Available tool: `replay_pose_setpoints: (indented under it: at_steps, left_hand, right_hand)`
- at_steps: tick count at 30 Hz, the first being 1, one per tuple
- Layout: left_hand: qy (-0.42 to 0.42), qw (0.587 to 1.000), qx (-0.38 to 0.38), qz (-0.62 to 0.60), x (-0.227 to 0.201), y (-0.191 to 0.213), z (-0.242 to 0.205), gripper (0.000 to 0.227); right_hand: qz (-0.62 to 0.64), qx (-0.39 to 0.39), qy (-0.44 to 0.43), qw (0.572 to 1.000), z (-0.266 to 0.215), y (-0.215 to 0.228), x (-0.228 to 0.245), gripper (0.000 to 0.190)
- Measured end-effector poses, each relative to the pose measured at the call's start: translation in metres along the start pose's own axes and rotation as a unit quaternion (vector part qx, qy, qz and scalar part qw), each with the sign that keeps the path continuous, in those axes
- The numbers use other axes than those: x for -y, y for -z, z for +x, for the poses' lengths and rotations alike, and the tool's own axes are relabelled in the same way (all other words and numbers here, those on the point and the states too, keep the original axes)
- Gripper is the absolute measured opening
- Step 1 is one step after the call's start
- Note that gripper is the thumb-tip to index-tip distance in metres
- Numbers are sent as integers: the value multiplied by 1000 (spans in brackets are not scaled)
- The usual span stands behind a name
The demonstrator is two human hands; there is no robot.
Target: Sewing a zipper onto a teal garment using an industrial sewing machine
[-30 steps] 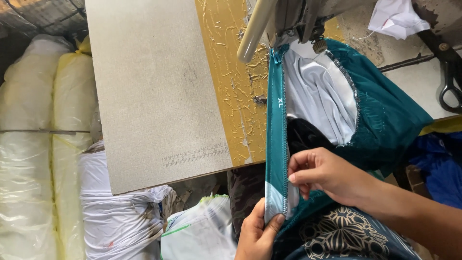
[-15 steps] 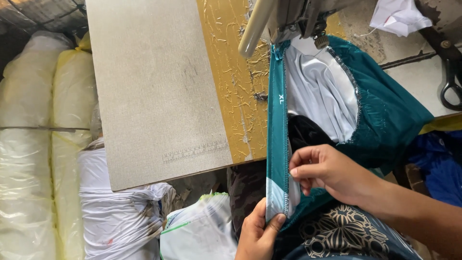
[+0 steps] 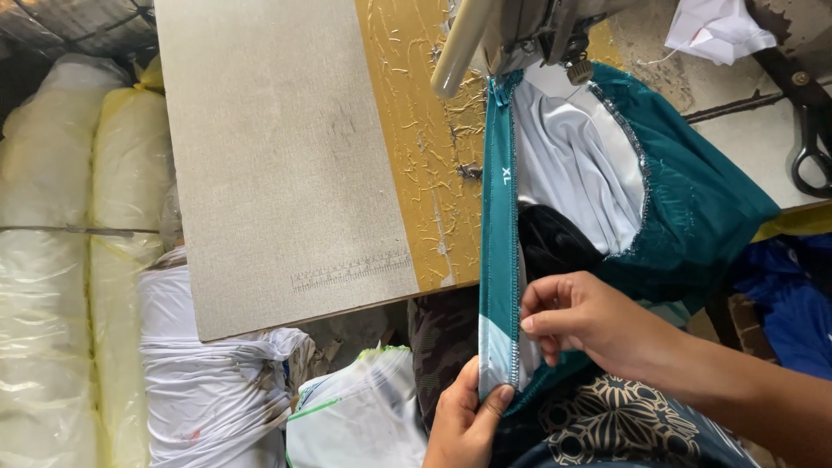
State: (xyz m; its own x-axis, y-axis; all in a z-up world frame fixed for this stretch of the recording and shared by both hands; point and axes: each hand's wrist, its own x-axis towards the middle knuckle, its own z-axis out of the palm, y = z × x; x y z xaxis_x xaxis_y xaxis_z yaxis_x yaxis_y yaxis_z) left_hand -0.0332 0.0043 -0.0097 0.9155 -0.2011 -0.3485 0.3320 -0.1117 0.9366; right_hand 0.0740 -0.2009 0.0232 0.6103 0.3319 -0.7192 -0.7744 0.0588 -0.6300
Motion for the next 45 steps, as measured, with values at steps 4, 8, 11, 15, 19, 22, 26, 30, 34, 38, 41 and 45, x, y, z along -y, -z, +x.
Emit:
replay_pose_setpoints:
  at_steps: [4,8,11,15,19,22,26,30,34,38,41,45]
  left_hand:
    - [12,1000,-3,4,2,1,-1,37]
    - [32,998,-14,-58,11,1,3,40]
    - [9,987,-27,-157,13,7,26,39]
    - [-5,986,-26,-162,-9,12,68,33]
    - [-14,992,-33,-120,-30,12,109,27]
    - [13,996,-42,-80,-48,13,128,26]
    - [88,991,-40,-92,-73,11,141,33]
    - [122,991,-50,-33,-80,11,166,41]
    - [2,986,-105,131,-57,3,182,31]
    - [10,989,-119,86,-74,-4,169,43]
    - [21,995,-72,68,-88,-9,185,32]
    - [36,995,-53,71,-97,-17,225,31]
  right_hand:
    - [-3,40,-17,999,-2,-2,-10,8]
    - [-79,61,19,995,-4,7,0,12]
    - [-337,-134,-44,931,-43,-2,80,16]
    - [-272,-298,287,869,2,134,78,1]
    - [-488,-472,375,631,44,233,83,15]
    - [-543,-488,408,549,59,245,84,22]
    - [-588,-480,466,454,63,181,97,28]
    - [-558,-372,423,609,80,83,107,35]
    - [-601,-214,470,610,110,56,87,55]
    - [-711,-229,419,516,120,84,69,80]
    - [-721,-183,316,589,125,111,92,73]
    - [-704,-96,130,691,146,128,131,79]
